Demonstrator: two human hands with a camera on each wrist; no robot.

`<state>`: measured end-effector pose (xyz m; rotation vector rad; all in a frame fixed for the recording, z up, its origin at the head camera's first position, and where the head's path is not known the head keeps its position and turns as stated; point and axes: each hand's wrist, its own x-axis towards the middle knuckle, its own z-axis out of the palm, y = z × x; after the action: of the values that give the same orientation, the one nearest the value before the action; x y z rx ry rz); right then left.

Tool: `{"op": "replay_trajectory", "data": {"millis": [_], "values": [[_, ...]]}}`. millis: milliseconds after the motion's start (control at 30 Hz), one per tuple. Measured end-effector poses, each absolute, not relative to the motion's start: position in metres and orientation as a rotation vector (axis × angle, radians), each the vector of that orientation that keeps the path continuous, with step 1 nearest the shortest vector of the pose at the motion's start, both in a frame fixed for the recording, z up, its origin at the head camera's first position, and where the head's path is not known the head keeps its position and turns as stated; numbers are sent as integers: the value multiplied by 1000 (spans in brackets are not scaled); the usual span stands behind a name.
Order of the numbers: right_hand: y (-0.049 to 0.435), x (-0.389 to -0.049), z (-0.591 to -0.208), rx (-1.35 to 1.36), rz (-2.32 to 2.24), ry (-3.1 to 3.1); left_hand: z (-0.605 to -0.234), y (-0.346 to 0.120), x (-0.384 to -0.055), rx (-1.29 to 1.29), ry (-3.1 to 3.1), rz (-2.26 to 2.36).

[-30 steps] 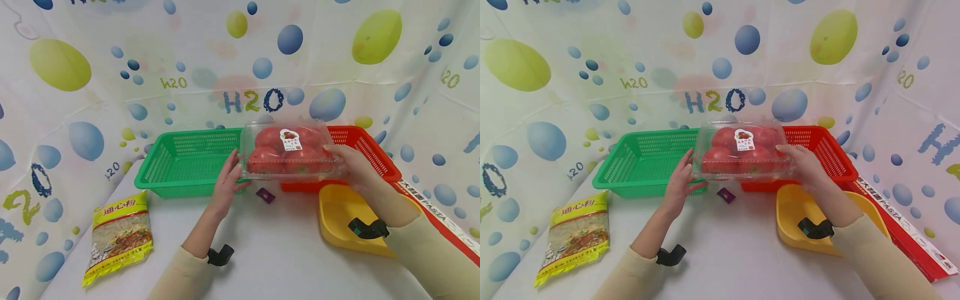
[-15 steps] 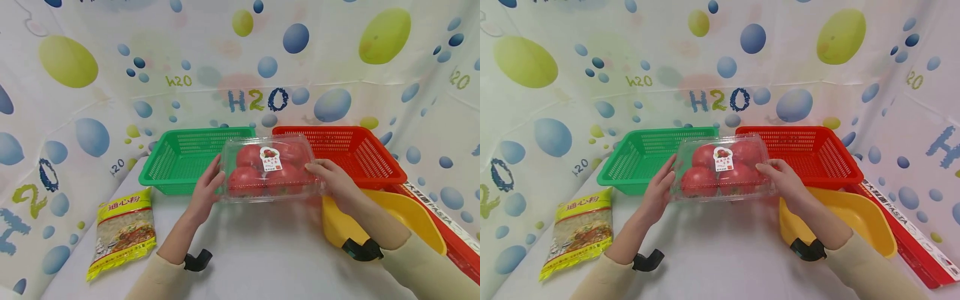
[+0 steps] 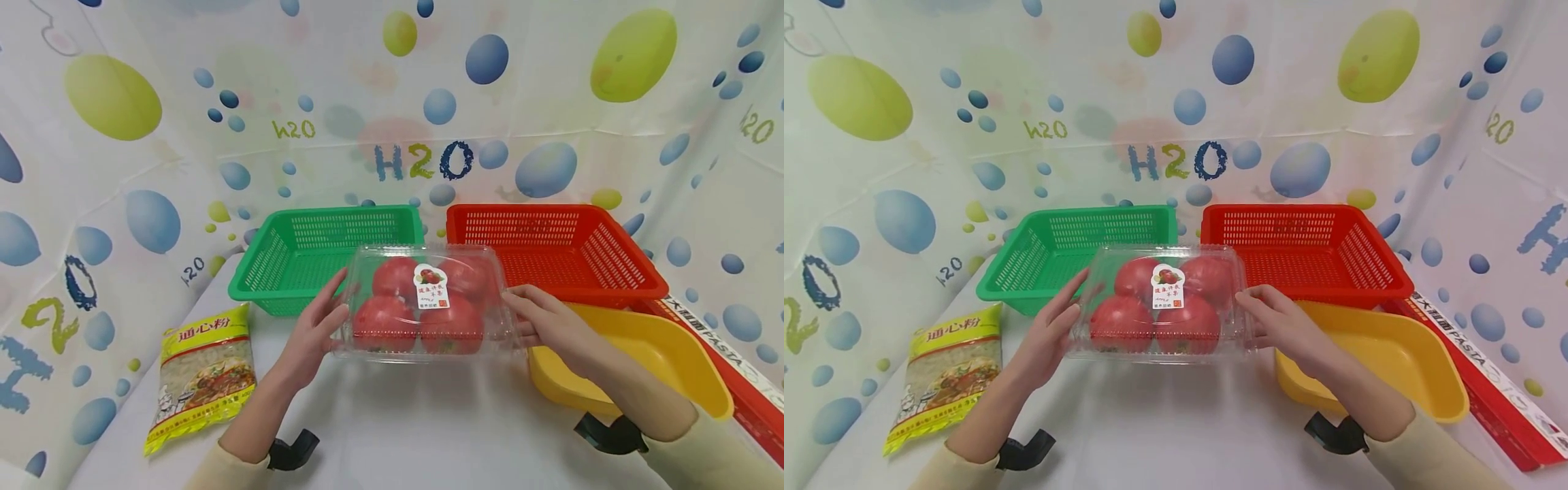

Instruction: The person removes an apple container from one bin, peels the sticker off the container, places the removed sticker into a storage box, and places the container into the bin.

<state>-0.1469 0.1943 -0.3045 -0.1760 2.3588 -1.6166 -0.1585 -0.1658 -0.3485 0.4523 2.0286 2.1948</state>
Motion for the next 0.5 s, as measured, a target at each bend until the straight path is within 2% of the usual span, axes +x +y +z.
{"op": "replay_trajectory", "data": {"millis": [500], "values": [[196, -134, -329, -184, -1599, 2224, -372, -180, -136, 472, 2051, 2038]]}}
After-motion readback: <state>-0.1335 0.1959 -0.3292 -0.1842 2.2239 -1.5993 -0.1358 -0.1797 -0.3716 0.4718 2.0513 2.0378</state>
